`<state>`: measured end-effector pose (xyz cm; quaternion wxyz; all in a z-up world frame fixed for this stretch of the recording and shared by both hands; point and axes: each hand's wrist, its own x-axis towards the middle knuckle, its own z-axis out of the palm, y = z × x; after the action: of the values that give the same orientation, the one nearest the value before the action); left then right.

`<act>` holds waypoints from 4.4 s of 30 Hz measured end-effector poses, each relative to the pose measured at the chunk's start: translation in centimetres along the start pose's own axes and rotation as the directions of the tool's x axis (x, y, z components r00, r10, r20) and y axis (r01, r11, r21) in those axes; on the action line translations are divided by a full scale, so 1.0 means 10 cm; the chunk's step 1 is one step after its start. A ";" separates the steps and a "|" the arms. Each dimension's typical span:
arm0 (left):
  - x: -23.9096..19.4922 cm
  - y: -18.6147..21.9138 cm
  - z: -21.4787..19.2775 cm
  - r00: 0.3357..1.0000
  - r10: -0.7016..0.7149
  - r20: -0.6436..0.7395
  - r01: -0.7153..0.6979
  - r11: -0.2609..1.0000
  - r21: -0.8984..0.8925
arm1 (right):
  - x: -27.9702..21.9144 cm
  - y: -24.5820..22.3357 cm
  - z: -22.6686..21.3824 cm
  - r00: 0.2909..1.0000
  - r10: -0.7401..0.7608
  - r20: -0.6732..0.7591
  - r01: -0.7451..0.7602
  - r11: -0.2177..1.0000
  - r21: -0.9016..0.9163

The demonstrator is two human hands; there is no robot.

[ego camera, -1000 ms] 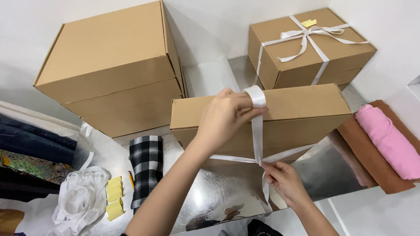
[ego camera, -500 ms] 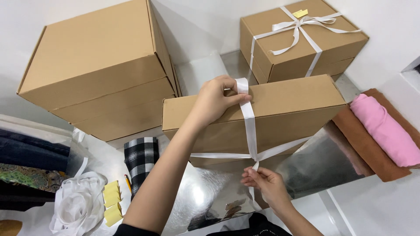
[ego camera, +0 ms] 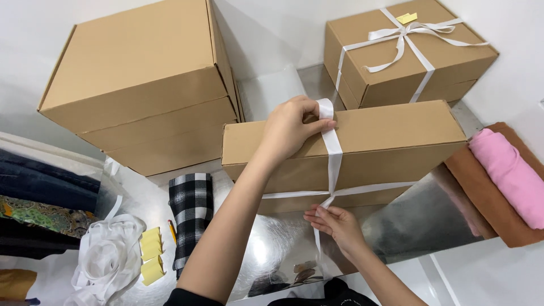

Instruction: The person wraps a cardboard box with a white ribbon, tying it into a bow on top. They then pick up a pencil and a yellow sticky note, write on the note, and place it on the box. Finally, they move the wrapped box to a stack and prepare a sheet of bubble wrap on the table.

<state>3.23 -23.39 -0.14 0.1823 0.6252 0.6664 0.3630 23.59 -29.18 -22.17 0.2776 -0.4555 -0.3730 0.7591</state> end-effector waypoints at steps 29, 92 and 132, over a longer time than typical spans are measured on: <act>0.06 -0.07 0.38 0.965 0.166 -0.203 -0.084 0.929 0.361 | 0.75 0.53 -0.34 0.994 -0.076 0.076 0.082 0.993 -0.088; -2.06 0.76 -0.95 0.866 0.416 0.277 -0.488 0.824 0.289 | 2.36 -1.53 -0.57 0.448 -0.427 0.786 0.439 -0.660 -0.609; -2.64 -0.56 2.39 0.894 0.384 -0.231 -0.263 0.867 0.422 | -1.05 -0.47 -0.63 0.877 -0.470 -0.104 0.390 0.820 -0.418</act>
<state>19.98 -42.48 -25.75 -0.1124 0.6882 0.6281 0.3452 34.14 -32.54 -15.19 0.3838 -0.4792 -0.5779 0.5377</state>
